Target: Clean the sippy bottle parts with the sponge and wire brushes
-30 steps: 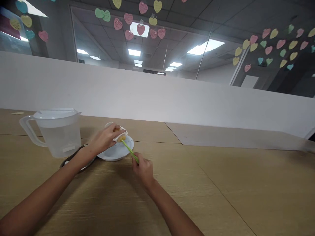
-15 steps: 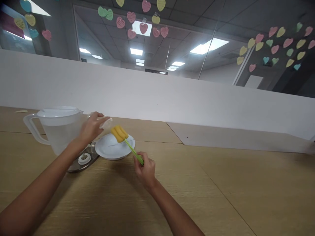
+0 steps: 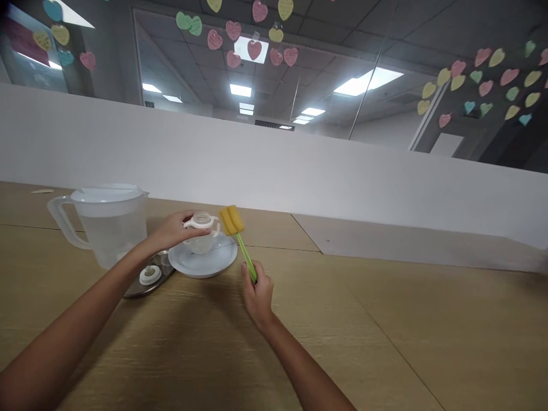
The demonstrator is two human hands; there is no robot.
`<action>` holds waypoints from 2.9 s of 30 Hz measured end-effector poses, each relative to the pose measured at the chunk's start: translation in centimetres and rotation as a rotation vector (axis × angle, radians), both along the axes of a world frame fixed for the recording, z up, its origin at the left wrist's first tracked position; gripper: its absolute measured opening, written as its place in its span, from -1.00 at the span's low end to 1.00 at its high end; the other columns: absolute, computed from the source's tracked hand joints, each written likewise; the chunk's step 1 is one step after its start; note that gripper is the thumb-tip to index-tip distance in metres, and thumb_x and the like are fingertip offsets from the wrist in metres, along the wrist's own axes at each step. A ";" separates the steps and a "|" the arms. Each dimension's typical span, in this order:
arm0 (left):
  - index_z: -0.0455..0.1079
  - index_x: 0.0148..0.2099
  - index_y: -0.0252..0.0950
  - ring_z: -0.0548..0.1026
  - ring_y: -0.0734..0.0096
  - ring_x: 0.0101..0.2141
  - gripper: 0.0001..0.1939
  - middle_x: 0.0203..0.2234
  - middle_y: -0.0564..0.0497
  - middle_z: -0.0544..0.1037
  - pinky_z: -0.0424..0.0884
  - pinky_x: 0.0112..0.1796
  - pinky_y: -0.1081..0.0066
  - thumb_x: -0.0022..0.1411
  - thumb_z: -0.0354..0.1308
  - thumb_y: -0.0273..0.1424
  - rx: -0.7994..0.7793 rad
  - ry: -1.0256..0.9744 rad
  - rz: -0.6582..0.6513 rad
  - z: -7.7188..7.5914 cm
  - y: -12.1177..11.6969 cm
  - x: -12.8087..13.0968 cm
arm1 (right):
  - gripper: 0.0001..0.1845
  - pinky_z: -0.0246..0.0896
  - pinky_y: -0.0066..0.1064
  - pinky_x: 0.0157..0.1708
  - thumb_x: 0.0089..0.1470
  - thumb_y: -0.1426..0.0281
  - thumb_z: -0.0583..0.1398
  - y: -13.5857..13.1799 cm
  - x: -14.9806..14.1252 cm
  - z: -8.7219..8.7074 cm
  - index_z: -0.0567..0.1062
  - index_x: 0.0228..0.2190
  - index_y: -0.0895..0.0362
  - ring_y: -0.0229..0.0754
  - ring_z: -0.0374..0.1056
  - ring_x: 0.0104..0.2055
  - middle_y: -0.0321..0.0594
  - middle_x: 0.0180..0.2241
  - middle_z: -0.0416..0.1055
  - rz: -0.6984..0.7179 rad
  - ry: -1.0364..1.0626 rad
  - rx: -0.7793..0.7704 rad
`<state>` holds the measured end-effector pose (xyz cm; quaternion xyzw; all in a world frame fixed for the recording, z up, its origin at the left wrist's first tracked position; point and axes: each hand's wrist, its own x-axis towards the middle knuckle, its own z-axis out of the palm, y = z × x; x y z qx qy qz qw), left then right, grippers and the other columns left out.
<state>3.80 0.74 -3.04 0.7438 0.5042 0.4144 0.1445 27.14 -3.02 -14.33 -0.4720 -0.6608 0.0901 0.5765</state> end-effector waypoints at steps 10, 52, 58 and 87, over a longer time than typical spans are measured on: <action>0.18 0.22 -0.31 0.43 0.10 -0.02 -0.13 0.04 -0.16 0.43 0.38 -0.10 0.30 -0.08 0.21 0.02 -0.101 0.088 -0.015 -0.3 -0.4 0.2 | -0.67 -0.06 -0.51 -0.57 0.16 0.15 0.03 0.0 -0.2 0.0 0.35 -0.45 0.14 -0.34 0.02 -0.59 -0.43 -0.63 0.09 0.011 -0.007 -0.027; 0.46 -0.13 -0.24 0.38 0.15 -0.13 -0.63 -0.23 -0.15 0.44 0.22 -0.06 0.12 0.12 0.02 -0.70 0.661 0.768 0.085 -1.5 -0.1 1.2 | -0.63 -0.02 -0.50 -0.53 0.14 0.12 0.03 0.6 -0.1 -0.2 0.39 -0.42 0.17 -0.31 0.08 -0.54 -0.40 -0.59 0.16 0.028 0.050 -0.098; 0.47 -0.17 -0.17 0.37 0.25 -0.14 -0.73 -0.25 -0.06 0.44 0.10 0.07 0.10 0.22 0.03 -0.58 0.746 0.859 -0.013 -3.3 1.1 1.4 | -0.64 -0.03 -0.50 -0.54 0.12 0.11 0.05 0.7 -0.1 -0.2 0.37 -0.45 0.16 -0.31 0.06 -0.55 -0.42 -0.60 0.14 0.022 0.084 -0.106; 0.49 -0.12 -0.19 0.48 0.15 -0.24 -0.48 -0.21 -0.01 0.54 0.36 -0.28 0.31 -0.07 0.20 0.02 0.062 0.105 0.138 5.5 -5.6 -3.4 | -0.84 -0.09 -0.40 -0.62 0.17 0.47 -0.03 -7.0 -1.9 -0.1 0.34 -0.35 0.16 -0.27 0.25 -0.67 -0.30 -0.65 0.38 0.307 -0.925 0.410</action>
